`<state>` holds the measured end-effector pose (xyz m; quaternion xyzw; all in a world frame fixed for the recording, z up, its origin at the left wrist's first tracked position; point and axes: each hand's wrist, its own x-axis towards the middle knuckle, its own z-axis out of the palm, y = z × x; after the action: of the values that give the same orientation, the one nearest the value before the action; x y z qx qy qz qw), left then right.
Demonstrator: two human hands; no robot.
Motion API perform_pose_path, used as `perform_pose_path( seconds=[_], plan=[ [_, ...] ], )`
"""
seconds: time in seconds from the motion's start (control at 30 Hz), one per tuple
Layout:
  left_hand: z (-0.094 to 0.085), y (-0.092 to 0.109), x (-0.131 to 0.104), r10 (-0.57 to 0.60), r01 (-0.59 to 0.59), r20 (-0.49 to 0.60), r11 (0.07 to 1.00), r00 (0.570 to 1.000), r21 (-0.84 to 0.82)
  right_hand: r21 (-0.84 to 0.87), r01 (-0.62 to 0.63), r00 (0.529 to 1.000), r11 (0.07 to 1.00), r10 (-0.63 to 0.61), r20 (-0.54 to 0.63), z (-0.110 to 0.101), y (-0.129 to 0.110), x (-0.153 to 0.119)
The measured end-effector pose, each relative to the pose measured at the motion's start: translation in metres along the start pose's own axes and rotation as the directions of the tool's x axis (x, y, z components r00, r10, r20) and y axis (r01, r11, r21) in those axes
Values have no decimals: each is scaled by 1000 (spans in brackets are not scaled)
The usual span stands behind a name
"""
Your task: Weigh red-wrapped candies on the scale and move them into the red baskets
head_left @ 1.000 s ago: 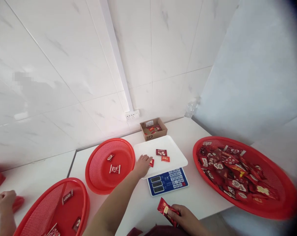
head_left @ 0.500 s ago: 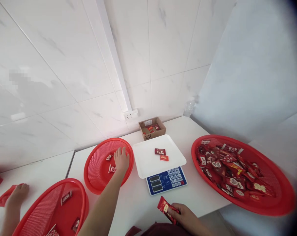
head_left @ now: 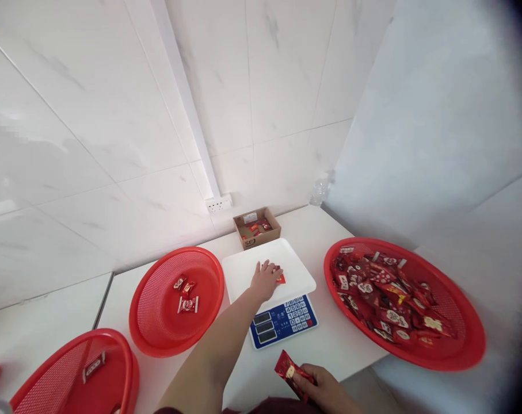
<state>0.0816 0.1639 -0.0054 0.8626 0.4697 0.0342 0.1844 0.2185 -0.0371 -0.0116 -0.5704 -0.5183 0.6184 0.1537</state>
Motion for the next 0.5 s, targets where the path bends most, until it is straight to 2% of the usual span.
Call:
perform_pose_path(
  seconds=[0.17, 0.33, 0.43, 0.5],
  plan=[
    [1, -2, -3, -48, 45, -27, 996, 998, -76, 37, -4, 1000, 999, 4, 7, -2, -2, -1],
    [-5, -8, -26, -168, 138, -121, 965, 978, -225, 43, 8, 999, 999, -9, 32, 0, -9, -1],
    [-16, -26, -53, -350, 265, -226, 905, 909, -332, 56, 7, 998, 998, -10, 60, 0, -14, -2],
    [-25, -45, -77, -503, 375, -273, 833, 820, -406, 38, 2, 998, 999, -4, 58, 0, -15, -2]
  ],
)
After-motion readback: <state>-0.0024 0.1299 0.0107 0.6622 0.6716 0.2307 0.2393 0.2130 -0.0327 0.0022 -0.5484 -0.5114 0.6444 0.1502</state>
